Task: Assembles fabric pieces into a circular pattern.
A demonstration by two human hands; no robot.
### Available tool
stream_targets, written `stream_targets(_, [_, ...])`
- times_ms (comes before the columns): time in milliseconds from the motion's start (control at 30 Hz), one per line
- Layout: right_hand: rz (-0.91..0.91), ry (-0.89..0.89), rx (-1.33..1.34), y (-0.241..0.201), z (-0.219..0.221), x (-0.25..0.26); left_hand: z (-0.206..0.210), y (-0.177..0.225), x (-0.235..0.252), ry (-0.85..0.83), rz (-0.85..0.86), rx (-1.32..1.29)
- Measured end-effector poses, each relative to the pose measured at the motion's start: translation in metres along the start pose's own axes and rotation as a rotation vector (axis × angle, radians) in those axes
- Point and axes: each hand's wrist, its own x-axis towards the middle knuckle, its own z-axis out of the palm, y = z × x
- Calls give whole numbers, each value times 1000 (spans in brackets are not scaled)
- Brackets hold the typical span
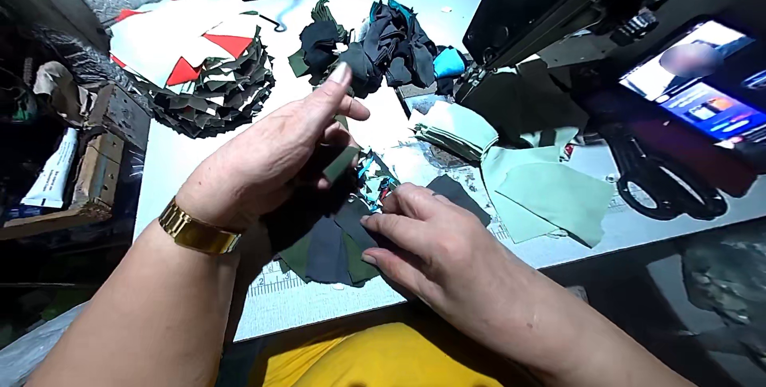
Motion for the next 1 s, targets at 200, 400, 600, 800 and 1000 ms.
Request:
stream_targets(200, [153, 205, 215, 10, -19, 0, 7, 8, -1, -11, -154, -511])
stream_targets(400, [368, 386, 478, 7, -21, 6, 18, 2, 1, -119, -97, -484])
stream_targets(600, [395, 406, 407, 8, -13, 11, 23, -4, 2, -225, 26, -348])
stream_targets(800, [326, 380, 287, 7, -16, 13, 26, -7, 5, -230, 189, -146])
stream_targets(1000, [282, 415, 460, 3, -23, 16, 25, -6, 5, -263, 207, -42])
